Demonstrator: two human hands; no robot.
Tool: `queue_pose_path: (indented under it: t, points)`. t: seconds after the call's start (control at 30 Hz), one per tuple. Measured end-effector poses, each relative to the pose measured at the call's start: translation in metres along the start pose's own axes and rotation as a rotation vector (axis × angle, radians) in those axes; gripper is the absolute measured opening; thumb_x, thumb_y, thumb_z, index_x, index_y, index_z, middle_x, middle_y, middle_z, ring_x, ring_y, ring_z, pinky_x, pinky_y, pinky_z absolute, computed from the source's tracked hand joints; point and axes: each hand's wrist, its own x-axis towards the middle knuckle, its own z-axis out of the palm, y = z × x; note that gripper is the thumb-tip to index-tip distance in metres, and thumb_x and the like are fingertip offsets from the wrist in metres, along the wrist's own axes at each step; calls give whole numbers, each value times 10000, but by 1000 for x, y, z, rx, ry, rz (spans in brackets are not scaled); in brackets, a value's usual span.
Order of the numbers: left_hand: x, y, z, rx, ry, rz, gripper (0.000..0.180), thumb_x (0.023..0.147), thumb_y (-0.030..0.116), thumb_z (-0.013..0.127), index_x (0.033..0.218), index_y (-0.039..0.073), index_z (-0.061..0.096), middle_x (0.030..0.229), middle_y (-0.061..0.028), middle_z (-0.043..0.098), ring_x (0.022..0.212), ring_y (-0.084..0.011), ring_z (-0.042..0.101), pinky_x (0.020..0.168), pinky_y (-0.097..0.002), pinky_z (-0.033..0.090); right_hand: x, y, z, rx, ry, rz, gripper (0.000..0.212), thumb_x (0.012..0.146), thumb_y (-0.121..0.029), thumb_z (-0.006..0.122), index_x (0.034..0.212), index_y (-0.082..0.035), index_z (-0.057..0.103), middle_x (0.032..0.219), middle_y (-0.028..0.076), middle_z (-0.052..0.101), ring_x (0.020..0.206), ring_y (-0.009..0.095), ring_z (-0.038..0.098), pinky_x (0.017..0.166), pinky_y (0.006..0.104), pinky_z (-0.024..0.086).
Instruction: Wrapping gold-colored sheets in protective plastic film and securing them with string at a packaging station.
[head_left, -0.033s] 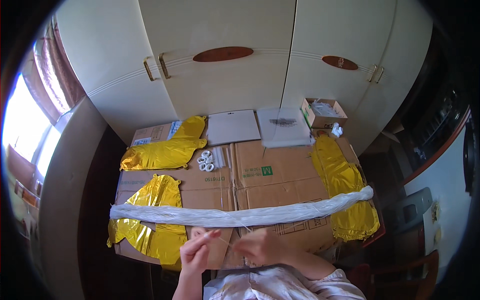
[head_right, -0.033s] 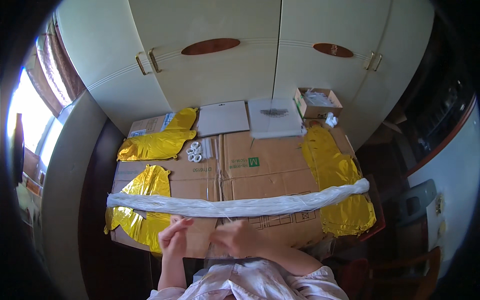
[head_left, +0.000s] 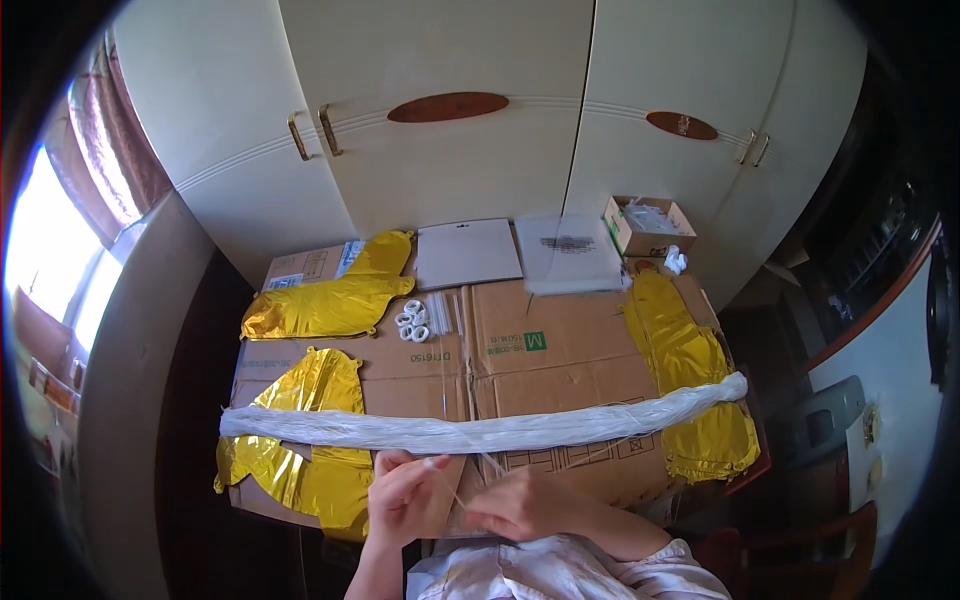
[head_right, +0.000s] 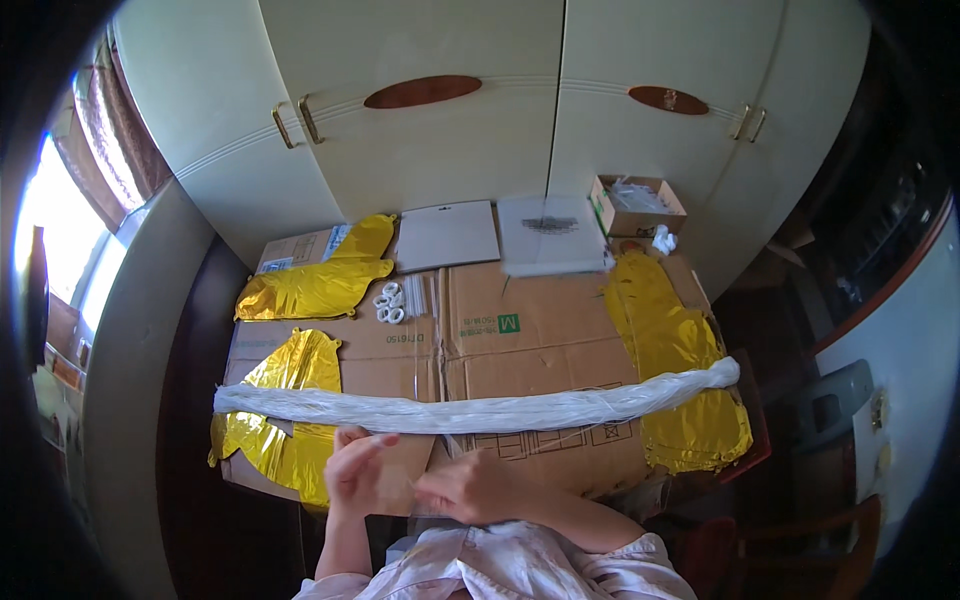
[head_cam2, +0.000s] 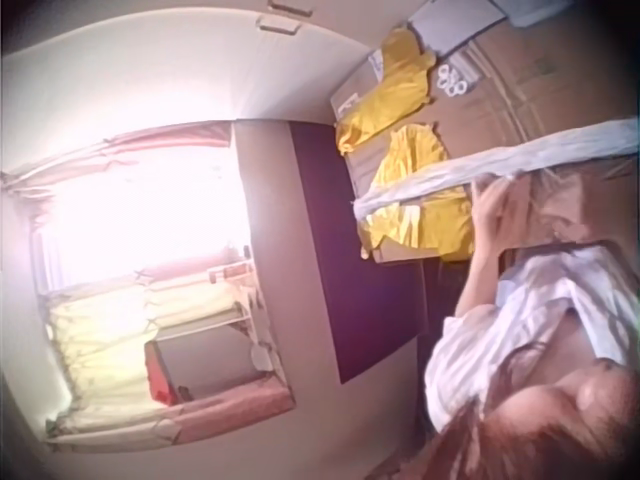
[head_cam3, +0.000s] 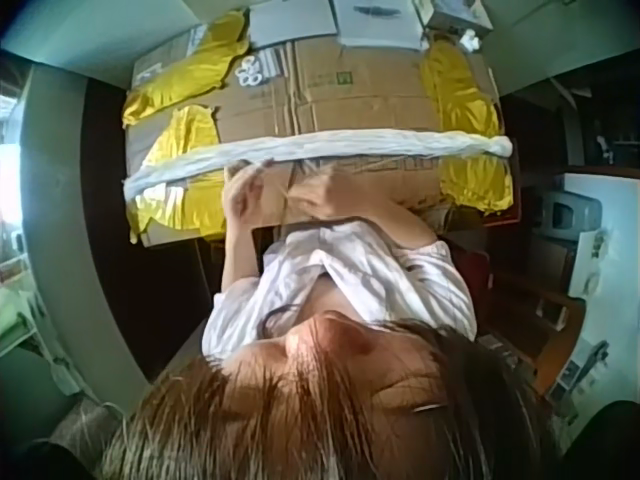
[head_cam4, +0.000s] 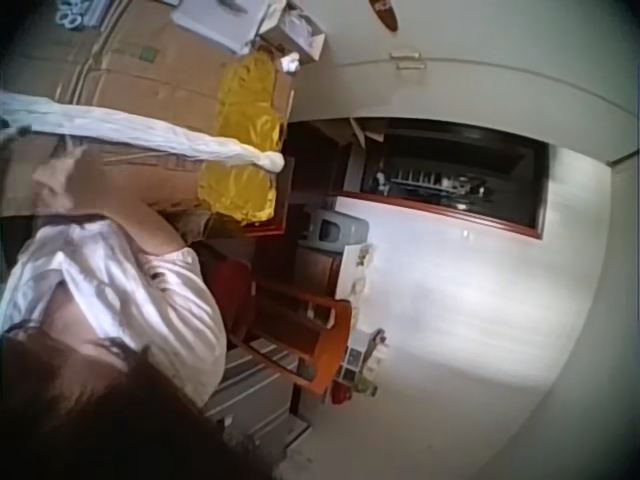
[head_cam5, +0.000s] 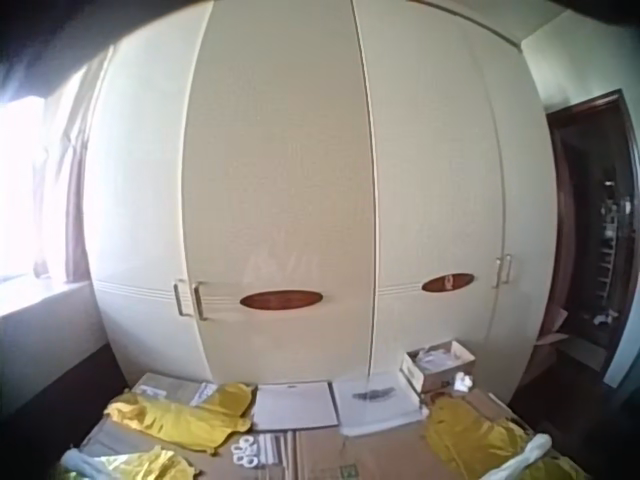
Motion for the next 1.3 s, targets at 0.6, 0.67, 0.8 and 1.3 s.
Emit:
queue_pose_path:
  t: [0.6,0.67,0.8,1.3]
  points:
    - [0,4,-6,-26,-281,46,91,752,51,569,775,43,657,757,-73,658,670,-169,516,692,-304,368,-2,-15,2,-78,-86,82,91,769,-105,642,818,-60,581,672,82,589,574,261,601,504,340,471]
    - [-1,3,-8,223,-295,95,107,754,49,572,788,60,672,770,-78,661,678,-160,513,685,-311,362,0,-19,-6,-33,-44,39,80,776,-107,630,815,-62,577,663,85,575,592,255,603,513,338,474]
    - [-3,-5,-19,-206,-490,32,131,697,75,597,791,47,685,713,-76,637,690,-182,485,666,-312,371,-5,3,-12,-57,1,69,74,776,-106,629,812,-62,580,643,81,556,576,253,589,518,339,476]
    - [-4,4,1,488,-325,200,114,726,60,579,770,10,672,685,-84,650,653,-194,485,645,-324,379,-14,-21,-4,47,21,27,65,791,-124,635,775,-70,602,606,70,586,512,235,585,473,317,459]
